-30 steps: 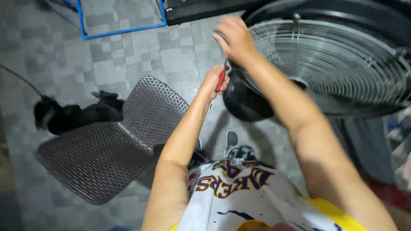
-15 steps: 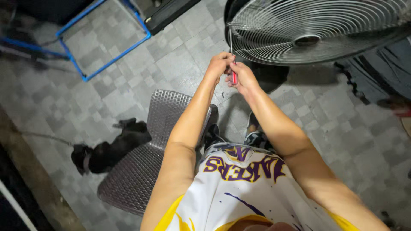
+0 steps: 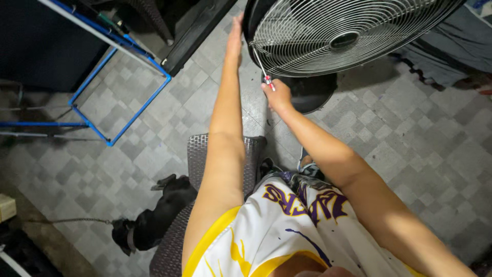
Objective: The person uses a screwdriver to tighten screws on the front grill of a standing fan. They then attach a small metal clip to the grill and continue securing the grill with the screwdriver.
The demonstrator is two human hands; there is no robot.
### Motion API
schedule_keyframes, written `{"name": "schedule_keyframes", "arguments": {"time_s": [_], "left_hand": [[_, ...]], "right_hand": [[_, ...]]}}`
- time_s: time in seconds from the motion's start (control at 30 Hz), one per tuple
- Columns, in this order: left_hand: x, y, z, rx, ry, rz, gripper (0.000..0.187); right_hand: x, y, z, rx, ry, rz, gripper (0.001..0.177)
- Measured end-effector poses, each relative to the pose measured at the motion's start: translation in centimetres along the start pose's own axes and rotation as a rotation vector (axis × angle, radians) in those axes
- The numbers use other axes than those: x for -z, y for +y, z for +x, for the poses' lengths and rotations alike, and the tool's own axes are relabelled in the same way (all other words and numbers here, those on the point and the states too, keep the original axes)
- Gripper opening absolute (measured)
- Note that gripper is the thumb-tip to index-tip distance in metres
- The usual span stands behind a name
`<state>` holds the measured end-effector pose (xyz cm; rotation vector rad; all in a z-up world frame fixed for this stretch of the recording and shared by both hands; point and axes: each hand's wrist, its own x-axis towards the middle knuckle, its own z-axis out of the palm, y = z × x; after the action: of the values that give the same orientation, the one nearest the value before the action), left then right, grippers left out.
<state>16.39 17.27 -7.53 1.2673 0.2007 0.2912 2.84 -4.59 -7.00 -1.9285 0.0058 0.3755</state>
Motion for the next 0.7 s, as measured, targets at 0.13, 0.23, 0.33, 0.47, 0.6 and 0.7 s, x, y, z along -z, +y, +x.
{"name": "schedule_keyframes", "arguments": {"time_s": [0.13, 0.23, 0.33, 0.47, 0.6, 0.7], "left_hand": [[-2.2, -1.7, -0.3, -0.136, 0.093, 0.084, 0.060], [-2.6, -2.2, -0.2, -0.195, 0.177, 0.255, 0.057], [-2.4, -2.6, -0.2, -0.215, 0.169, 0.367, 0.057], [-2.7, -3.5, -0.5, -0.138, 0.185, 0.183, 0.054], [-2.5, -3.8, -0.8, -0.139, 0.193, 0.199, 0.052], [-2.4, -4.2, -0.9, -0.129, 0.194, 0.175, 0.052]], "right_hand": [[-2.1, 0.2, 0.0, 0.203, 0.163, -0.218, 0.035], [-3.1, 0.9, -0.8, 0.195, 0.184, -0.243, 0.039], [-3.8, 1.0, -0.2, 0.196, 0.185, -0.217, 0.043], [-4.1, 1.5, 0.1, 0.245, 0.199, -0.169, 0.045], [-3.8, 1.3, -0.3, 0.202, 0.153, -0.106, 0.041], [-3.5, 0.5, -0.9, 0.093, 0.087, 0.045, 0.038]]}}
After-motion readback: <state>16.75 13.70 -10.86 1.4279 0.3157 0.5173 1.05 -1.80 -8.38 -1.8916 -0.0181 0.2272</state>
